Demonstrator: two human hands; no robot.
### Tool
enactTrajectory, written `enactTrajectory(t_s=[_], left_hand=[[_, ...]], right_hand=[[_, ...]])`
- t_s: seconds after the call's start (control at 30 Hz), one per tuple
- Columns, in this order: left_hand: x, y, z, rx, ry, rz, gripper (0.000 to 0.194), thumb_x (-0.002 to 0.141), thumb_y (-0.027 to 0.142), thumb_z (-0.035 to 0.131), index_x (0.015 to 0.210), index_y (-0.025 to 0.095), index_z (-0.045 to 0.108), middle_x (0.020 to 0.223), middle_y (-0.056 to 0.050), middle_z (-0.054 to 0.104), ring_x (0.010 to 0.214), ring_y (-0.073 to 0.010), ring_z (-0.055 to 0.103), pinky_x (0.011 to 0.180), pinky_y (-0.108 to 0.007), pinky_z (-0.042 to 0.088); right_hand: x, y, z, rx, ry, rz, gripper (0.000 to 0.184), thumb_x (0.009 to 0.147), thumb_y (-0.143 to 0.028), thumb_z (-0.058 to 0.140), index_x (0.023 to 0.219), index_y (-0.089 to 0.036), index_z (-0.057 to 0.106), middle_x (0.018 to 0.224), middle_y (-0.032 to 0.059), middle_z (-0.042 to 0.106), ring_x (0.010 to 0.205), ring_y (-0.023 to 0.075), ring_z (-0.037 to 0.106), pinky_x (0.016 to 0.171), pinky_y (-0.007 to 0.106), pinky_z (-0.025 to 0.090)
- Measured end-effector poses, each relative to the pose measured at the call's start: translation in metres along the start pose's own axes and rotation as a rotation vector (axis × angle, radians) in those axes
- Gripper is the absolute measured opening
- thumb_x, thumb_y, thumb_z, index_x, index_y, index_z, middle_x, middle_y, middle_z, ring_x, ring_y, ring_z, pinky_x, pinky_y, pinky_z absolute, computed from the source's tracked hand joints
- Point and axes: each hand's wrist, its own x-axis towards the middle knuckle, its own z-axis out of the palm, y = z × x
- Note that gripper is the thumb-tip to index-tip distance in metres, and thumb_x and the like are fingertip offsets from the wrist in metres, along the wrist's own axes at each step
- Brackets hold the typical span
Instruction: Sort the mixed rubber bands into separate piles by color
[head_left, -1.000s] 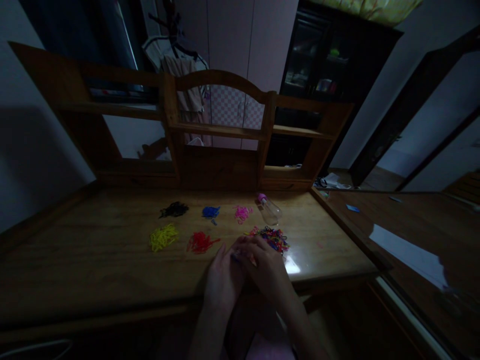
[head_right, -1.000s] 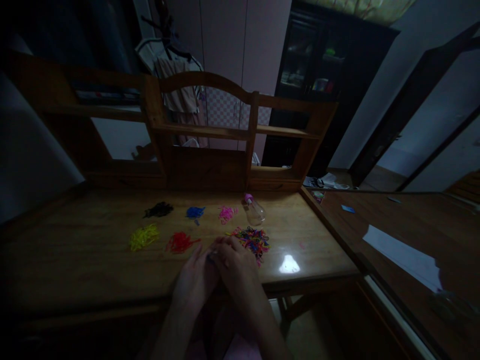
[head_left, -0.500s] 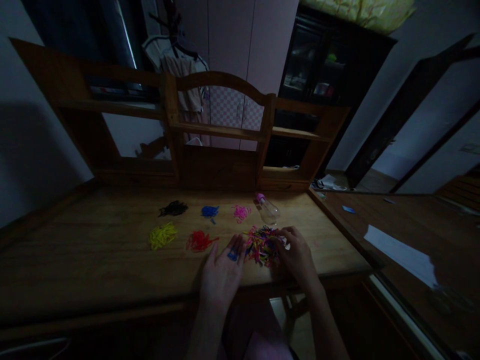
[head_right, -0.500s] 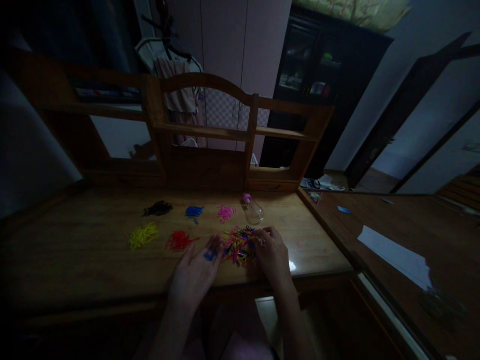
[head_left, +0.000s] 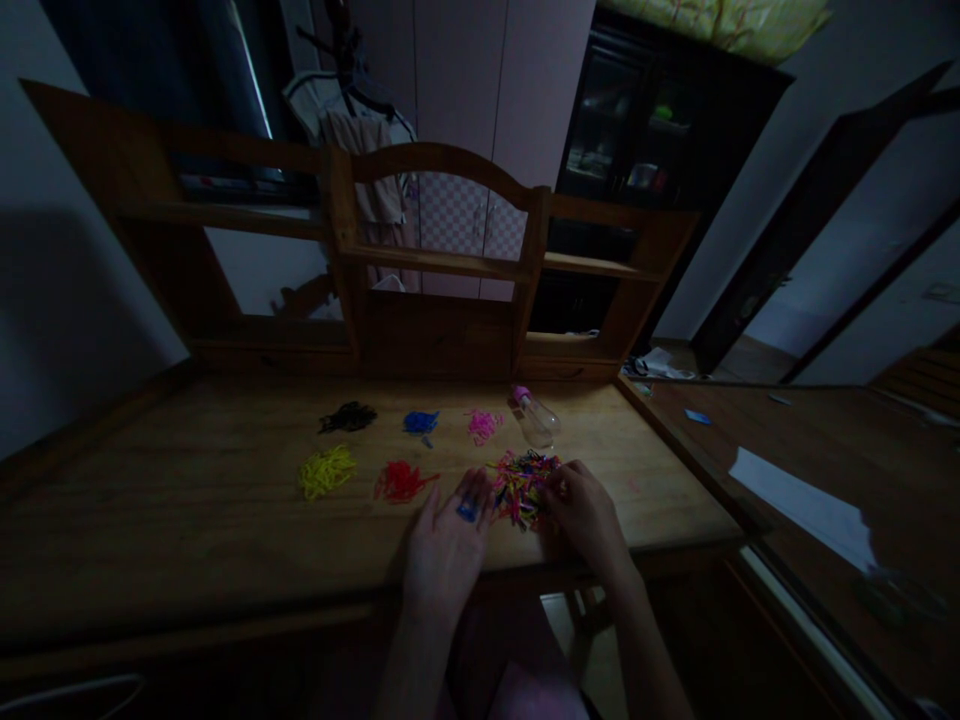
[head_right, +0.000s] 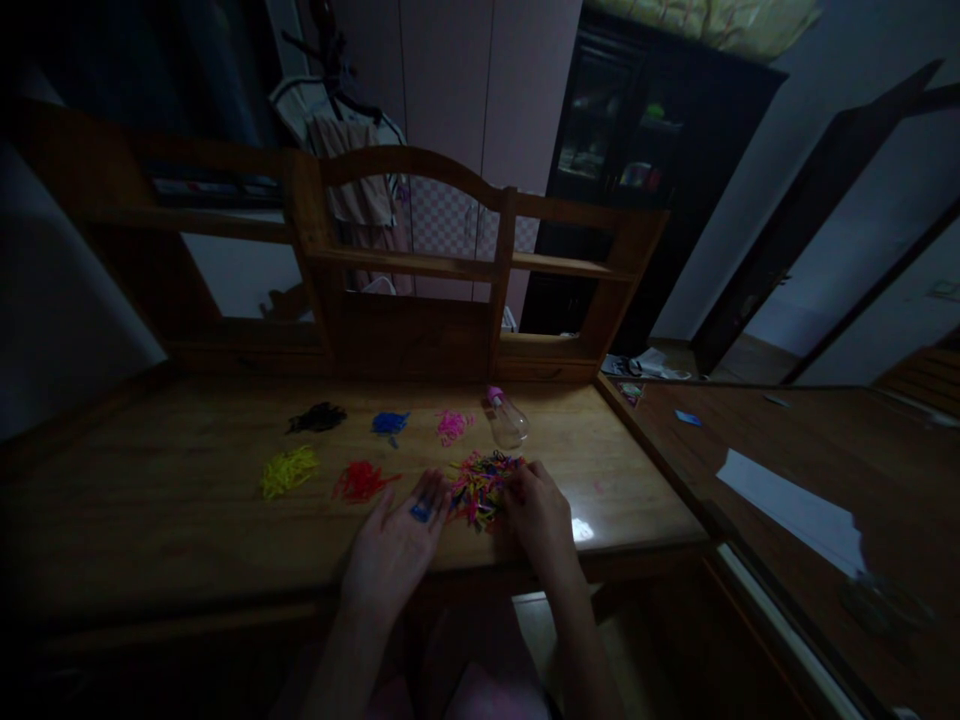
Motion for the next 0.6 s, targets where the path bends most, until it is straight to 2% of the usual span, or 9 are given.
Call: enactTrajectory(t_s=[0.13, 0.27, 0.37, 0.5, 0.6], left_hand=[[-0.001, 0.0, 0.002, 0.028, 0.014, -0.002, 0.042, 0.098, 0.028, 0.03, 0.123, 0.011, 0.059, 0.125, -0.016, 0.062, 0.12, -0.0223, 0.057, 0.099, -0.038, 0.051], [-0.001, 0.0, 0.003, -0.004, 0.013, 0.003, 0.045, 0.097, 0.028, 0.03, 0.126, 0.005, 0.055, 0.124, -0.019, 0.062, 0.12, -0.0225, 0.057, 0.103, -0.039, 0.048], [0.0, 0.0, 0.002, -0.008, 0.001, -0.002, 0.045, 0.096, 0.028, 0.032, 0.126, 0.004, 0.055, 0.126, -0.02, 0.061, 0.121, -0.0227, 0.056, 0.104, -0.039, 0.047], [-0.001, 0.0, 0.0, 0.226, -0.023, 0.084, 0.039, 0.093, 0.023, 0.034, 0.117, 0.012, 0.063, 0.128, -0.016, 0.061, 0.127, -0.0242, 0.05, 0.104, -0.046, 0.045], [-0.005, 0.001, -0.002, 0.446, -0.05, 0.18, 0.038, 0.085, 0.008, 0.039, 0.102, 0.021, 0.07, 0.125, -0.01, 0.063, 0.137, -0.0221, 0.036, 0.107, -0.046, 0.04]], right_hand=[[0.0, 0.0, 0.0, 0.117, 0.034, 0.02, 0.01, 0.084, -0.025, 0.055, 0.083, -0.02, 0.064, 0.082, 0.0032, 0.065, 0.069, 0.0163, 0.06, 0.062, 0.026, 0.043], [0.0, -0.005, -0.009, 0.268, 0.082, 0.056, 0.014, 0.088, -0.028, 0.053, 0.087, -0.02, 0.065, 0.079, 0.0021, 0.068, 0.064, 0.0157, 0.059, 0.061, 0.026, 0.044], [-0.001, -0.019, -0.016, 0.375, 0.112, 0.065, 0.017, 0.089, -0.032, 0.055, 0.092, -0.02, 0.066, 0.082, 0.0023, 0.07, 0.067, 0.0154, 0.061, 0.061, 0.025, 0.044], [-0.003, -0.053, -0.011, 0.461, 0.078, -0.057, 0.015, 0.087, -0.03, 0.058, 0.094, -0.02, 0.068, 0.085, 0.0031, 0.07, 0.071, 0.0154, 0.061, 0.063, 0.025, 0.046], [-0.002, -0.077, 0.001, 0.438, 0.026, -0.195, 0.011, 0.085, -0.021, 0.061, 0.092, -0.022, 0.07, 0.086, 0.0024, 0.07, 0.076, 0.0154, 0.062, 0.068, 0.025, 0.047]])
